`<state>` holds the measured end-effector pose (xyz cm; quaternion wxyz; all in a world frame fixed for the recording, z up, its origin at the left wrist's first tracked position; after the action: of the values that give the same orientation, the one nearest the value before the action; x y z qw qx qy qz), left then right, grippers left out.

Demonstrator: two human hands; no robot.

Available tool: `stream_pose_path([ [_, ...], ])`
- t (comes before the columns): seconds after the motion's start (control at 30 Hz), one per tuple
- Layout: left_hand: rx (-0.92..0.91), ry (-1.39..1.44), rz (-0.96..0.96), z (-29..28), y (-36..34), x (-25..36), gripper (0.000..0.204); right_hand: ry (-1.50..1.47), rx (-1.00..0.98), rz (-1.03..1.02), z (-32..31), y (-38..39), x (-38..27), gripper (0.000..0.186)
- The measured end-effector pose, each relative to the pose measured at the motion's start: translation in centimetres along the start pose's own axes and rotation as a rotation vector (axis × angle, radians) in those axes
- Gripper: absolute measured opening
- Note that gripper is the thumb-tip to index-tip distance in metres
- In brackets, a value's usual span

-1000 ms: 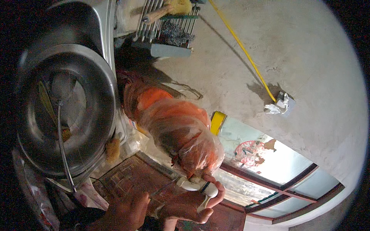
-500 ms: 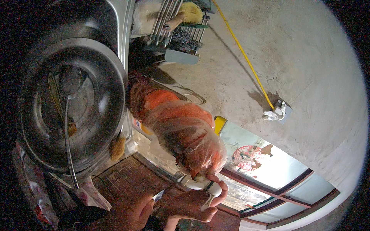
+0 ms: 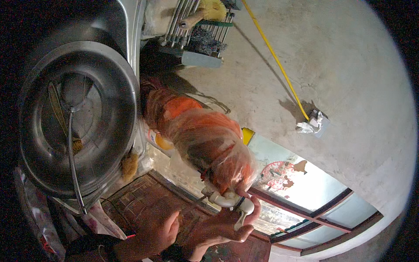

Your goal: The person uses a knife to scrape and clean a white plastic faucet component held in the left hand. The person repeatedly wipes the component with a cloth and continues scraping different areas of the plastic piece over the sink.

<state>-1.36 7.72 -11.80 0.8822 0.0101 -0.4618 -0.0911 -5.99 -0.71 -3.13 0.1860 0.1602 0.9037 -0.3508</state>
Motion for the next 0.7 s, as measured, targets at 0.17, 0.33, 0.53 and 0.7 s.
stream_pose_path([
  [0.17,-0.078,0.073,-0.11,-0.7,-0.4,0.7,0.025,-0.001,0.01,-0.071,-1.0,-0.8,0.6,0.07],
  [0.33,0.095,0.102,-0.093,0.9,2.7,-0.5,0.024,0.048,0.049,-0.062,0.5,0.6,-0.8,0.072],
  [0.53,0.049,0.011,-0.116,0.2,2.1,0.5,0.021,0.026,-0.018,-0.089,-0.7,-0.4,0.7,0.08],
  [0.7,0.096,0.357,-0.167,2.1,3.9,-1.4,0.026,0.021,-0.003,-0.093,0.1,0.3,0.2,0.077],
])
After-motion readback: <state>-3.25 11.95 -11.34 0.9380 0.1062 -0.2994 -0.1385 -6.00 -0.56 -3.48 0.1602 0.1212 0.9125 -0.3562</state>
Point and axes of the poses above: each hand's wrist, its own y-axis away from the middle knuckle, its own z-axis out of the palm, x = y × z, the point moved 1 cm from there along -y, towards the middle knuckle, and after that the axes turned 11 degrees about y, right-handed, at the moved point
